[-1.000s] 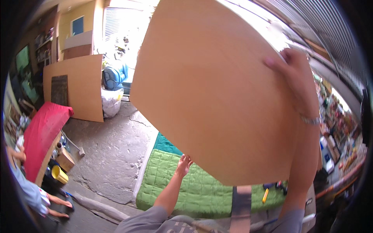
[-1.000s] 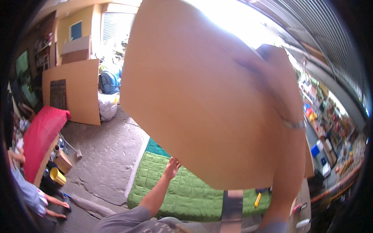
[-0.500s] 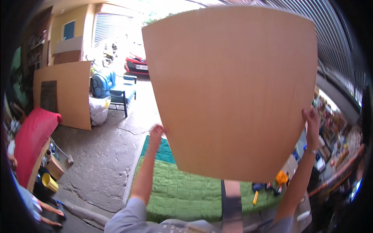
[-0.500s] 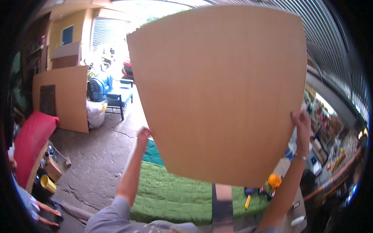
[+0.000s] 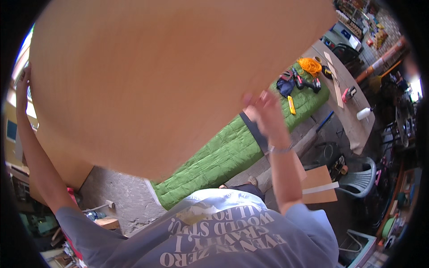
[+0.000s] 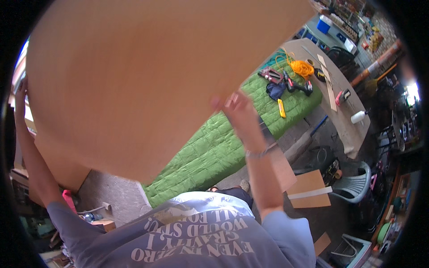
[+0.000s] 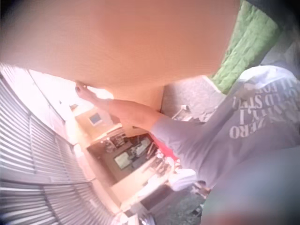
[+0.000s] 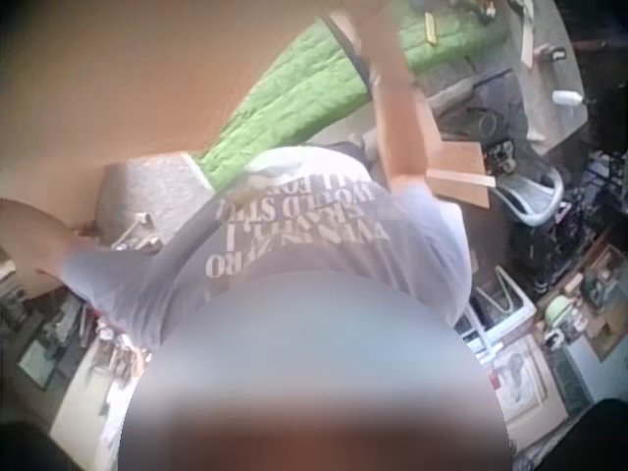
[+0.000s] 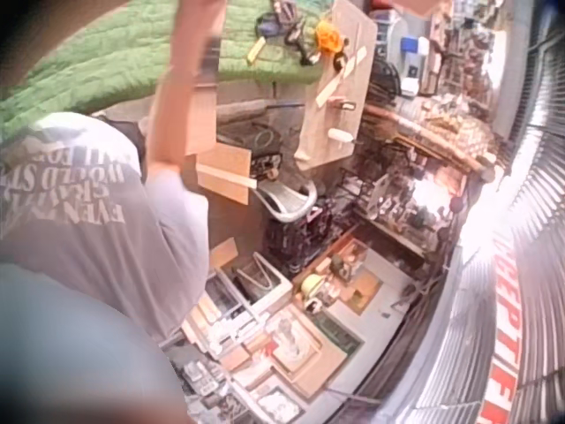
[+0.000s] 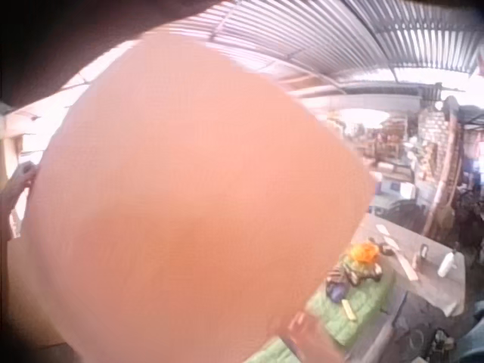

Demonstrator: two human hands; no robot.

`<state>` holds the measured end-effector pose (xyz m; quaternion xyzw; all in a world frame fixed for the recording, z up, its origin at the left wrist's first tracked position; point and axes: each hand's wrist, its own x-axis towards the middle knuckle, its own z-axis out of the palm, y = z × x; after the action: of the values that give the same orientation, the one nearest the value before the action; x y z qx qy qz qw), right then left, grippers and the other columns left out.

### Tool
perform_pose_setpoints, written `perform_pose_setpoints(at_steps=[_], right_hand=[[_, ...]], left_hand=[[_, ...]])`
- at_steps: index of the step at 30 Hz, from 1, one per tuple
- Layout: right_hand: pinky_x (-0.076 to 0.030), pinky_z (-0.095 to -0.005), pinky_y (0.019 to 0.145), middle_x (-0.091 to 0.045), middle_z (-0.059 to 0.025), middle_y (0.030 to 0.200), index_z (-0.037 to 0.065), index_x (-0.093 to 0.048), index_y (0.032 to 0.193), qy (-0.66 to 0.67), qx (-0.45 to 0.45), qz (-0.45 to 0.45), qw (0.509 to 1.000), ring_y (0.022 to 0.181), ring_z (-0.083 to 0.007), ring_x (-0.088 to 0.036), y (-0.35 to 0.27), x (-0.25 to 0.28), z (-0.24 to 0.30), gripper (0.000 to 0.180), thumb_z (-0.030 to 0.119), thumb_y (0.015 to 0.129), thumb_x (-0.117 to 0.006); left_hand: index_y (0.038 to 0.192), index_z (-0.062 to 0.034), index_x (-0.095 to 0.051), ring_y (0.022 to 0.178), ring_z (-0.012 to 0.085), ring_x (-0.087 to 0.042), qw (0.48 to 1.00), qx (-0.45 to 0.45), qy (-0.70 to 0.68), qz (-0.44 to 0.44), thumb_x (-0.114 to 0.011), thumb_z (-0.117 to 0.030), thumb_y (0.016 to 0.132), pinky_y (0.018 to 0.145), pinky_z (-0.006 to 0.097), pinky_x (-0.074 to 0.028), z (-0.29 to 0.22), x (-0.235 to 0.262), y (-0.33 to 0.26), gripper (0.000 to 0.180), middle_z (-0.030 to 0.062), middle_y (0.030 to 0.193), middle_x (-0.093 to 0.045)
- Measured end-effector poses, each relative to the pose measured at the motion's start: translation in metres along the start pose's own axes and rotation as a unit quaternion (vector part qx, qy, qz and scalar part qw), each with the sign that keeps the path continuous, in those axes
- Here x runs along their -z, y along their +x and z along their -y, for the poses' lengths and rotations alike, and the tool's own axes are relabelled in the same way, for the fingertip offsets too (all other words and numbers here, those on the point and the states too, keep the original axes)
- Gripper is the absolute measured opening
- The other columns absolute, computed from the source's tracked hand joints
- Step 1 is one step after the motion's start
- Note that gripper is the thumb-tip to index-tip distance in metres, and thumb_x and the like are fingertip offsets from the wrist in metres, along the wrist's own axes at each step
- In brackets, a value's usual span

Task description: The person assembles a large cardboard cutout by attaching a printed portrait to a wooden backing. They align the portrait, smooth it onto the board, and then attach a wooden strip to the bottom edge.

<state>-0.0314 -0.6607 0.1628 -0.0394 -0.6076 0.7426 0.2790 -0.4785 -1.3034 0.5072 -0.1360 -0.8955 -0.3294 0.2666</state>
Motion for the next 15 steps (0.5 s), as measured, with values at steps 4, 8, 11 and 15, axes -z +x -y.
perform_pose_setpoints(at_steps=[4,8,11,15], right_hand=[[-0.054,-0.0265,0.073,-0.075,-0.0008,0.093,0.003,-0.073,0.108,0.031,-0.189,-0.023,0.981,0.082,-0.0073,-0.067,-0.131,-0.022,-0.086,0.025,0.011,0.087,-0.082],[-0.055,-0.0352,0.069,-0.072,-0.0067,0.084,0.008,-0.078,0.105,-0.132,-0.363,-0.073,0.920,0.073,-0.0180,-0.067,-0.237,-0.049,-0.162,0.035,0.033,0.082,-0.087],[-0.054,-0.0283,0.069,-0.074,-0.0027,0.086,0.003,-0.077,0.100,-0.126,-0.436,-0.115,0.884,0.077,-0.0103,-0.066,-0.282,-0.059,-0.211,0.020,0.018,0.088,-0.083],[-0.054,-0.0253,0.074,-0.077,-0.0021,0.094,0.002,-0.076,0.100,0.092,-0.436,-0.226,0.866,0.081,-0.0069,-0.066,-0.304,-0.059,-0.254,0.011,0.008,0.092,-0.080]], left_hand=[[0.113,-0.0047,-0.070,0.096,0.0061,-0.059,0.962,-0.042,-0.050,0.267,-0.063,-0.041,0.104,0.082,0.024,-0.047,0.078,-0.119,0.011,0.039,-0.0021,0.105,-0.068],[0.093,-0.0054,-0.069,0.074,0.0054,-0.056,0.930,0.047,-0.054,0.359,-0.074,-0.026,0.098,0.063,0.023,-0.046,0.145,-0.305,-0.068,0.021,-0.0046,0.080,-0.063],[0.084,-0.0055,-0.066,0.067,0.0066,-0.051,0.925,0.059,0.010,0.374,-0.080,-0.028,0.092,0.062,0.025,-0.044,0.164,-0.419,-0.146,0.028,-0.0036,0.075,-0.062],[0.083,-0.0052,-0.068,0.069,0.0088,-0.054,0.907,0.077,0.083,0.405,-0.085,-0.030,0.087,0.066,0.028,-0.047,0.178,-0.513,-0.212,0.031,-0.0012,0.075,-0.065]])
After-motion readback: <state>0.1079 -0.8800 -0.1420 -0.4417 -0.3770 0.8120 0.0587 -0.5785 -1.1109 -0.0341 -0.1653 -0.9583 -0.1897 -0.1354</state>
